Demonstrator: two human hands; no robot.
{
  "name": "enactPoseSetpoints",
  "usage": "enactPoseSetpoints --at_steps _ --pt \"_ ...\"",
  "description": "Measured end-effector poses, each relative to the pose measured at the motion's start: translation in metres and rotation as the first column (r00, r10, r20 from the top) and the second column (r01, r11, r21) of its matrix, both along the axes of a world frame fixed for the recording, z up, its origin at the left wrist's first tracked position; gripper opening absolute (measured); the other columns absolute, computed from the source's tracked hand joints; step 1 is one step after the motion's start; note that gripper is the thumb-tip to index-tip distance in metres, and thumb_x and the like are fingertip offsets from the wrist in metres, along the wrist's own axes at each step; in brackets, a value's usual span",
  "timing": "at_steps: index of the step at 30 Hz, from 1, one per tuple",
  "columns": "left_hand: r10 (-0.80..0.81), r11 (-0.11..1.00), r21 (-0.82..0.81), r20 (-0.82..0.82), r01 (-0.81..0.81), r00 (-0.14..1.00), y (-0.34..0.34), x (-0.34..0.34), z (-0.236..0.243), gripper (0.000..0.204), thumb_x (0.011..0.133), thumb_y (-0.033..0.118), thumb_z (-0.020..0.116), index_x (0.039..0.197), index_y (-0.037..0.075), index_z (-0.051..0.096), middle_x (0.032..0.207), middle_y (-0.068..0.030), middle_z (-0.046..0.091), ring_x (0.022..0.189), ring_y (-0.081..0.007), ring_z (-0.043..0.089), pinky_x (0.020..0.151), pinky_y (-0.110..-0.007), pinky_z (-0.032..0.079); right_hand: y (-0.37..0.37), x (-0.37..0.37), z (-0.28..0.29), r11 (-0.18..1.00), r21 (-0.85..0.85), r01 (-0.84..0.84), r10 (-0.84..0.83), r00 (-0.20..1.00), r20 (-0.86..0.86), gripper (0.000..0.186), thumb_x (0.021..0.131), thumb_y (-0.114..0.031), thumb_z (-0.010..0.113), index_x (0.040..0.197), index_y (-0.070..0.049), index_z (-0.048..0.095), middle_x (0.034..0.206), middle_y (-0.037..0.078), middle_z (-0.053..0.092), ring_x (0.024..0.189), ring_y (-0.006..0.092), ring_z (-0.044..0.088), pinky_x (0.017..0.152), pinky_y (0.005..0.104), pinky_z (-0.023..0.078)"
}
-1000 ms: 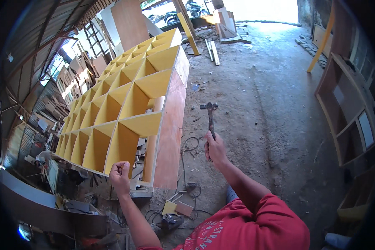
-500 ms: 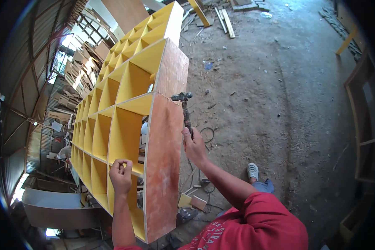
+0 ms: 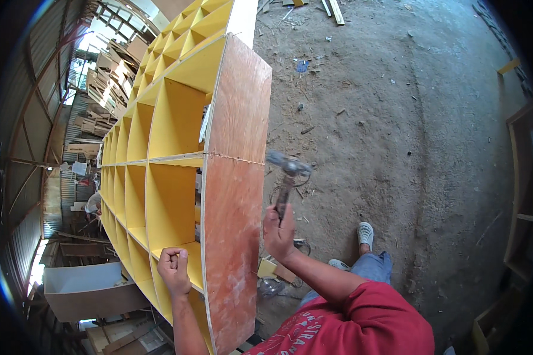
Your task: The person hammers nails into the wooden frame of a large yellow shelving unit using a hammer. The person hammers at various points along the edges of the plywood backing and sides to secure the structure.
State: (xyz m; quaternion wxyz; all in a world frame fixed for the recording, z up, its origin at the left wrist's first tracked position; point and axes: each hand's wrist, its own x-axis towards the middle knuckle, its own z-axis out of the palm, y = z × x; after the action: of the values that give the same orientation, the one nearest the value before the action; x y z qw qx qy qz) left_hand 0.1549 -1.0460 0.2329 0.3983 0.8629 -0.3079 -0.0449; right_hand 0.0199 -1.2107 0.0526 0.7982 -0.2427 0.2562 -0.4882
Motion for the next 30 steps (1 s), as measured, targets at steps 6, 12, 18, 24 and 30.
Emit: enactPoseSetpoints --at_steps 6,12,18,24,30 --pt "0.012 0.999 -0.039 -0.045 -0.014 0.999 0.009 0.004 -0.002 0.016 0.095 0.013 0.075 0.092 0.002 0.064 0.066 0.0117 0.035 0.058 0.0004 0.025 0.053 -0.022 0.018 -0.015 -0.006 0.005 0.978 -0.187 -0.091 0.048 0.973 -0.226 0.022 0.111 -0.027 0.052 0.108 -0.005 0.053 0.070 0.000 0.053 0.057 0.0095 0.049 0.052 0.0311 0.040" --pt "0.012 1.000 0.017 -0.007 -0.012 1.000 0.004 0.000 0.001 0.016 0.094 0.013 0.076 0.093 0.002 0.064 0.066 0.0116 0.035 0.058 0.0004 0.025 0.053 -0.022 0.018 -0.021 0.005 0.000 0.906 -0.369 -0.206 0.011 0.884 -0.467 0.022 0.111 -0.027 0.052 0.108 -0.005 0.052 0.069 0.000 0.053 0.056 0.0096 0.048 0.053 0.0291 0.040" --pt "0.021 1.000 0.021 -0.044 -0.020 0.999 0.002 0.001 0.000 0.015 0.093 0.012 0.076 0.093 0.002 0.065 0.066 0.0114 0.035 0.059 0.0002 0.026 0.053 -0.021 0.018 -0.015 -0.002 -0.011 0.997 -0.057 0.060 -0.060 0.998 -0.005 0.021 0.109 -0.025 0.056 0.111 -0.004 0.052 0.067 0.005 0.055 0.053 0.0166 0.056 0.050 0.0391 0.043" --pt "-0.019 0.997 0.077 -0.037 0.022 0.999 0.006 0.004 0.004 0.010 0.097 0.007 0.070 0.097 0.002 0.061 0.072 0.0087 0.047 0.061 0.0014 0.032 0.055 -0.020 0.024 -0.025 -0.021 -0.008 0.982 -0.050 -0.180 0.164 0.959 -0.230 0.020 0.107 -0.023 0.057 0.105 -0.003 0.054 0.070 0.007 0.055 0.062 0.0157 0.055 0.058 0.0361 0.042" --pt "0.019 1.000 0.019 -0.052 -0.018 0.998 0.007 0.004 0.002 0.015 0.095 0.012 0.076 0.095 0.002 0.064 0.069 0.0103 0.042 0.059 0.0010 0.028 0.054 -0.020 0.020 -0.055 -0.027 0.011 0.870 -0.301 -0.392 0.202 0.837 -0.508 0.022 0.107 -0.025 0.058 0.105 -0.003 0.054 0.072 0.010 0.059 0.063 0.0189 0.058 0.059 0.0394 0.044"
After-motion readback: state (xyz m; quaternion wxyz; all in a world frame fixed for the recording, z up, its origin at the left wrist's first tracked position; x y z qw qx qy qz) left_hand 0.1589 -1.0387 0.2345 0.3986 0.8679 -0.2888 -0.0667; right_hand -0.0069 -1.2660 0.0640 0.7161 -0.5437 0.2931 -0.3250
